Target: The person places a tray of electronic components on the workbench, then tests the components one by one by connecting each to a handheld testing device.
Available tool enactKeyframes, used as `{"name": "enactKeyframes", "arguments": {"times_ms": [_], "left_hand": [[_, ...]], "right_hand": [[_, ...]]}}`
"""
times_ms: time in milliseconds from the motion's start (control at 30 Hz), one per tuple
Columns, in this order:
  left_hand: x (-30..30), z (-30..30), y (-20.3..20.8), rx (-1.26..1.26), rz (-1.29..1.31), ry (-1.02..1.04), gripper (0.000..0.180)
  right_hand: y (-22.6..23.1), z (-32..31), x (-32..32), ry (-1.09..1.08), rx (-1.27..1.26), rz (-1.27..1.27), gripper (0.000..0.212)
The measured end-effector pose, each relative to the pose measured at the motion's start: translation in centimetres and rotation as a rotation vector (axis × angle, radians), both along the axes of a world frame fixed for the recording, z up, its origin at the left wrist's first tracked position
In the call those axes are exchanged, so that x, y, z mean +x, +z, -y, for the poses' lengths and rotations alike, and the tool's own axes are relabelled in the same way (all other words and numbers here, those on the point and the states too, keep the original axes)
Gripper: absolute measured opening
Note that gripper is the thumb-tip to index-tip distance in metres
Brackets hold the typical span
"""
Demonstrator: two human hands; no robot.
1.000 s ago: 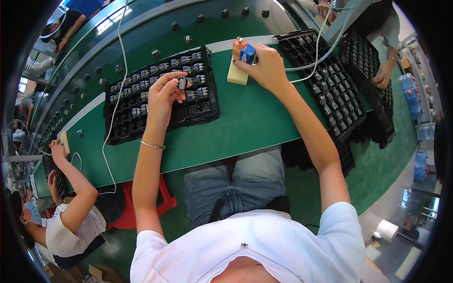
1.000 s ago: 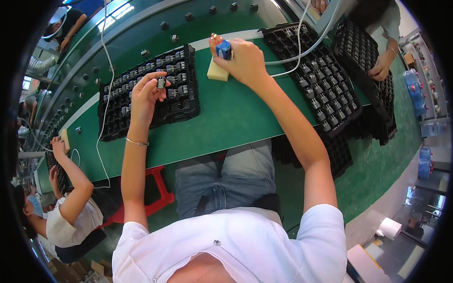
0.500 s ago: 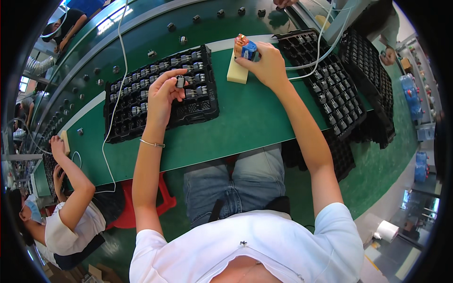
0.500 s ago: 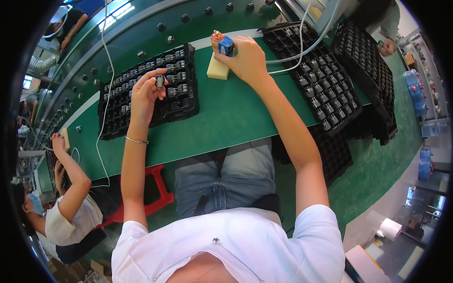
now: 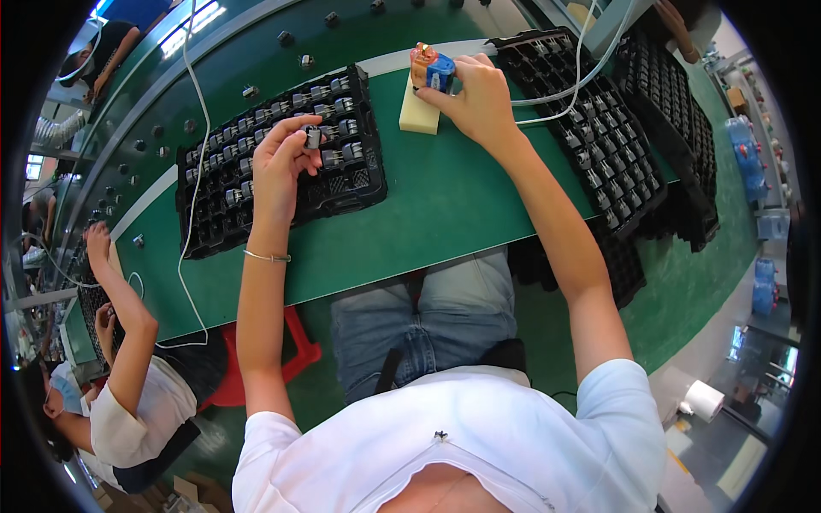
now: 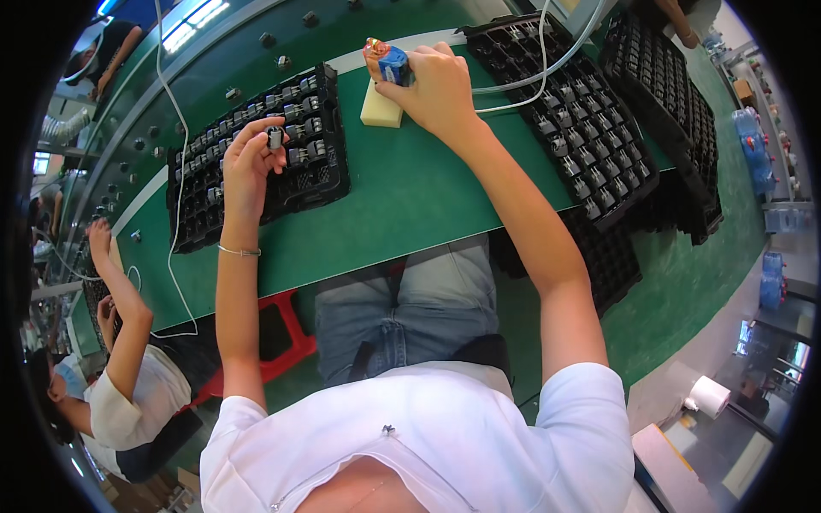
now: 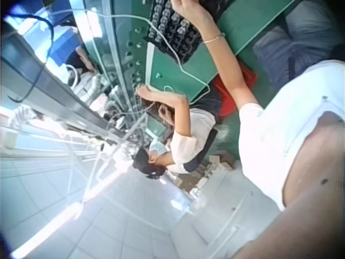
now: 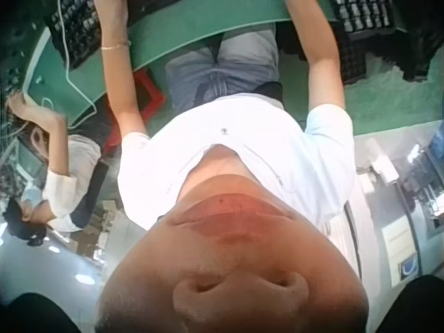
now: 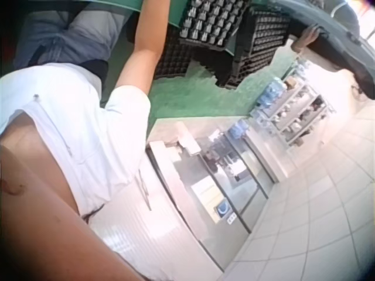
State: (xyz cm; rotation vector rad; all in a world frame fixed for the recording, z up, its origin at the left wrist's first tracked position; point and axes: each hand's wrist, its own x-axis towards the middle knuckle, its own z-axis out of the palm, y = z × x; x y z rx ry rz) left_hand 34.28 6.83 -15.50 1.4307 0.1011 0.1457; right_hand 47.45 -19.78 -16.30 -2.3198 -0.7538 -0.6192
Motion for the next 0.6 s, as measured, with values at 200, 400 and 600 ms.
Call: {"name": "enactKeyframes", "arguments": {"times_ms": [200, 400, 600], "left_hand": [[-0.1, 0.2, 0.0, 0.01, 0.015, -0.001, 0.027], [-0.2, 0.3, 0.0, 0.027, 0.022, 0.007, 0.027], [0.0, 0.0, -0.2, 0.017, 0.027, -0.012, 0.028]], "right_hand": [[-0.4, -0.3, 0.8, 0.0, -0.017, -0.009, 0.039], [-0.5, -0.8, 1.1, -0.002, -0.011, 0.029, 0.038], [-0.6, -1.1, 1.7, -0.013, 0.01, 0.061, 0.039]]}}
